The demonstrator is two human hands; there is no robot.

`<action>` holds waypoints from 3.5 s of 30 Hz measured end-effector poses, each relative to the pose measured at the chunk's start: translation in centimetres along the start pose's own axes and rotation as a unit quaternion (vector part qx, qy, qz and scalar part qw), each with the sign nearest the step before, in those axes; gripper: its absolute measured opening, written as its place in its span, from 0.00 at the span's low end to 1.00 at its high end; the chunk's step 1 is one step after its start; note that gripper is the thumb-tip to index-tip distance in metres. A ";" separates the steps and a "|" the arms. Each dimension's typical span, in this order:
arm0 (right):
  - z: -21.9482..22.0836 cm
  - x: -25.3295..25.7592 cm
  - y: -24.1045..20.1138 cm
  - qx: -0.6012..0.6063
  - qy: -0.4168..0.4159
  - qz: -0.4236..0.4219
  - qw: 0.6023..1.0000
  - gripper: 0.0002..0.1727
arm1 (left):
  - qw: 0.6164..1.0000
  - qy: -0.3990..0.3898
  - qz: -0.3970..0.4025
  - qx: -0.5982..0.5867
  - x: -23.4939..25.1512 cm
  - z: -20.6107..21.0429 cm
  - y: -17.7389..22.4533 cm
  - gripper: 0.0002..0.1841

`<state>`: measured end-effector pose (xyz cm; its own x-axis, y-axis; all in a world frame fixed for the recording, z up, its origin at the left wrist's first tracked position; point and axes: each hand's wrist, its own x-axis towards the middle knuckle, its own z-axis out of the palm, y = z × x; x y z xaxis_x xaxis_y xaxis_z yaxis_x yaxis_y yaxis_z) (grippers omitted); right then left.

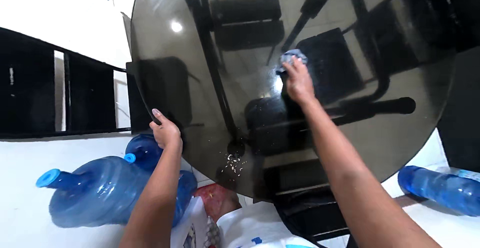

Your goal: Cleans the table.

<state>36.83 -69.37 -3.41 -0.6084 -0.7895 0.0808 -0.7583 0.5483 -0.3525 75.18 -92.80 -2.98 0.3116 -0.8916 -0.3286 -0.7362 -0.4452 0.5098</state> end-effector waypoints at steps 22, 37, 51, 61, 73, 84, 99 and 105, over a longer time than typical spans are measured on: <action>-1.0 -23.7 -4.5 0.067 -0.033 0.191 0.979 0.39 | 0.658 -0.632 -0.282 -0.299 -9.2 -3.0 -18.5 0.54; 8.2 -25.4 -29.5 0.148 0.005 0.220 0.964 0.30 | 0.589 -0.682 -0.262 -0.345 -11.1 -3.2 -16.9 0.46; 4.5 -10.9 -18.4 0.229 0.002 0.107 0.968 0.27 | 0.603 -0.670 -0.268 -0.339 -10.2 -3.0 -17.3 0.42; 5.9 -14.5 -23.2 0.144 -0.202 -0.258 0.934 0.21 | 0.575 -0.679 -0.281 -0.360 -10.8 -2.8 -17.6 0.45; 0.9 -18.3 -18.8 0.289 -0.058 -0.053 0.954 0.21 | 0.595 -0.671 -0.263 -0.355 -10.9 -3.0 -17.8 0.41; 7.2 -25.6 -27.0 0.144 -0.081 0.025 0.986 0.23 | 0.587 -0.680 -0.251 -0.360 -9.8 -3.6 -17.5 0.44; 1.1 -23.2 -23.3 0.246 -0.012 0.012 0.969 0.23 | 0.645 -0.656 -0.245 -0.307 -7.1 -4.5 -17.0 0.22; 2.3 -18.5 -14.5 0.035 0.034 0.203 0.978 0.29 | 0.640 -0.643 -0.238 -0.346 -5.7 -5.3 -18.0 0.26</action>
<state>59.63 -63.39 -1.90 -0.8723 -0.4887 -0.0193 -0.4338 0.7914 -0.4307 89.79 -80.15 -6.09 -0.6794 -0.0328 -0.7330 -0.1602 -0.9683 0.1918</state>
